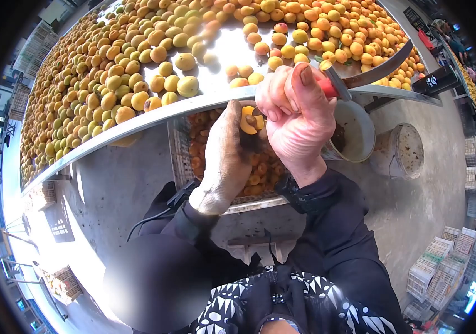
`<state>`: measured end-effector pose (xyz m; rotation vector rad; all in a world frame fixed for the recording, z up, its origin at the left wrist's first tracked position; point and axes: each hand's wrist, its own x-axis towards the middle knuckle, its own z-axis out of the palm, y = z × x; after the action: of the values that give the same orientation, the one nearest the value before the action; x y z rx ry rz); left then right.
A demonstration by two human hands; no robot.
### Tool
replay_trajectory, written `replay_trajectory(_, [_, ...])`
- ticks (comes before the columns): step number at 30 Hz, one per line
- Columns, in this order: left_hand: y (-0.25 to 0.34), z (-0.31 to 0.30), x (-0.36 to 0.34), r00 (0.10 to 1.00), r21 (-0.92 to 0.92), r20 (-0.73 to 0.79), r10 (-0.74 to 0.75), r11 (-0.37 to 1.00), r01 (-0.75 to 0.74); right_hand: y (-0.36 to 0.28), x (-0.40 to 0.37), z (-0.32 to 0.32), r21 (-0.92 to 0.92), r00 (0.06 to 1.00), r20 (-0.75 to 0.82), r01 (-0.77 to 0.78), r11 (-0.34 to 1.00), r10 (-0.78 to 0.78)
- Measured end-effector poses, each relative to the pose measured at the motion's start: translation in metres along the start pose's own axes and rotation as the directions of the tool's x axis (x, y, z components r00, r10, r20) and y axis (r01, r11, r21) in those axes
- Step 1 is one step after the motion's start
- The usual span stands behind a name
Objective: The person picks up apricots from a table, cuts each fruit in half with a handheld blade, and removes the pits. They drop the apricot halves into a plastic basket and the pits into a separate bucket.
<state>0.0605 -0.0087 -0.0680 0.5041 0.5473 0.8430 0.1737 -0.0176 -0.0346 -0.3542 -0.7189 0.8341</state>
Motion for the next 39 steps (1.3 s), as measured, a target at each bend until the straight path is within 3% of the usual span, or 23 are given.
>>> replay_trajectory(2, [-0.002,-0.003,-0.004,1.0,-0.031,-0.025,-0.017,0.999,0.016,0.003,-0.003,0.001,-0.014,1.0,-0.013,-0.016,1.0,0.016])
replay_trajectory(3, [-0.004,-0.01,-0.007,0.939,0.573,0.124,0.319,0.75,-0.331,0.004,-0.005,0.001,-0.028,0.999,-0.028,-0.032,0.999,0.031])
replay_trajectory(4, [-0.007,-0.015,-0.007,0.778,0.847,0.434,0.454,0.09,-0.525,0.006,-0.006,0.001,-0.03,0.999,-0.027,-0.032,0.999,0.031])
replay_trajectory(5, [-0.01,-0.017,-0.006,0.778,0.846,0.434,0.455,0.091,-0.525,0.008,-0.008,0.001,-0.101,1.0,-0.021,-0.015,0.995,0.013])
replay_trajectory(7, [-0.014,-0.019,-0.001,0.871,0.846,0.239,0.429,0.348,-0.404,0.018,-0.01,0.002,-0.214,0.998,-0.041,0.043,0.976,-0.053])
replay_trajectory(8, [-0.014,-0.019,0.0,0.871,0.847,0.238,0.43,0.347,-0.403,0.019,-0.011,0.002,-0.212,0.998,-0.041,0.042,0.976,-0.051])
replay_trajectory(10, [-0.015,-0.017,0.001,0.925,0.723,0.116,0.362,0.608,-0.329,0.017,-0.012,0.006,-0.142,0.998,-0.062,-0.013,0.99,0.004])
replay_trajectory(11, [-0.015,-0.014,0.0,0.924,0.722,0.114,0.364,0.609,-0.329,0.018,-0.011,0.005,-0.142,0.998,-0.06,-0.015,0.99,0.007])
replay_trajectory(13, [-0.013,-0.008,-0.004,0.972,0.256,-0.093,0.217,0.948,-0.187,0.022,-0.007,0.004,0.02,0.995,-0.1,-0.025,1.0,0.026])
replay_trajectory(14, [-0.012,-0.009,-0.005,0.971,0.257,-0.097,0.218,0.948,-0.188,0.025,-0.005,0.003,0.023,0.995,-0.1,-0.028,0.999,0.031])
replay_trajectory(15, [-0.012,-0.011,-0.006,0.925,0.62,-0.021,0.379,0.731,-0.285,0.027,-0.003,0.002,0.043,0.996,-0.086,-0.022,0.999,0.026])
replay_trajectory(16, [-0.012,-0.013,-0.007,0.867,0.868,0.114,0.486,0.376,-0.325,0.029,-0.002,0.002,0.064,0.997,-0.072,-0.016,0.998,0.021])
replay_trajectory(17, [-0.015,-0.015,-0.006,0.867,0.871,0.11,0.486,0.373,-0.32,0.03,-0.001,0.001,0.05,0.996,-0.075,-0.045,0.998,0.049])
replay_trajectory(19, [-0.02,-0.019,-0.003,0.749,0.869,0.186,0.636,0.25,-0.428,0.033,-0.001,0.0,0.071,0.99,-0.105,-0.086,0.994,0.093])
replay_trajectory(20, [-0.02,-0.022,0.0,0.75,0.871,0.184,0.635,0.248,-0.424,0.034,-0.001,-0.001,0.086,0.982,-0.132,-0.121,0.989,0.132])
replay_trajectory(22, [-0.019,-0.022,0.005,0.892,0.46,-0.16,0.423,0.832,-0.312,0.04,-0.004,0.003,0.116,0.986,-0.125,-0.098,0.988,0.112])
replay_trajectory(23, [-0.019,-0.022,0.004,0.892,0.461,-0.16,0.422,0.831,-0.311,0.042,-0.008,0.006,0.043,0.989,-0.118,-0.085,0.995,0.09])
replay_trajectory(25, [-0.017,-0.019,0.0,0.795,0.645,0.04,0.606,0.591,-0.483,0.044,-0.011,0.01,0.008,0.99,-0.115,-0.078,0.997,0.079])
replay_trajectory(29, [-0.018,-0.02,-0.001,0.85,0.581,-0.033,0.527,0.702,-0.412,0.049,-0.009,0.008,0.003,0.992,-0.114,-0.045,0.999,0.045])
replay_trajectory(31, [-0.019,-0.014,0.001,0.706,0.717,-0.007,0.708,0.496,-0.49,0.046,-0.005,0.007,0.127,0.983,-0.145,-0.099,0.987,0.117])
replay_trajectory(34, [-0.013,-0.018,0.005,0.798,0.658,-0.131,0.588,0.654,-0.374,0.045,-0.003,0.002,0.137,0.952,-0.216,-0.192,0.972,0.218])
replay_trajectory(35, [-0.013,-0.015,0.008,0.813,0.571,-0.292,0.503,0.774,-0.274,0.046,-0.002,0.0,0.139,0.951,-0.216,-0.194,0.971,0.221])
replay_trajectory(39, [-0.014,-0.02,0.013,0.773,0.695,-0.209,0.599,0.648,-0.314,0.047,-0.001,-0.002,0.203,0.926,-0.239,-0.247,0.948,0.292])
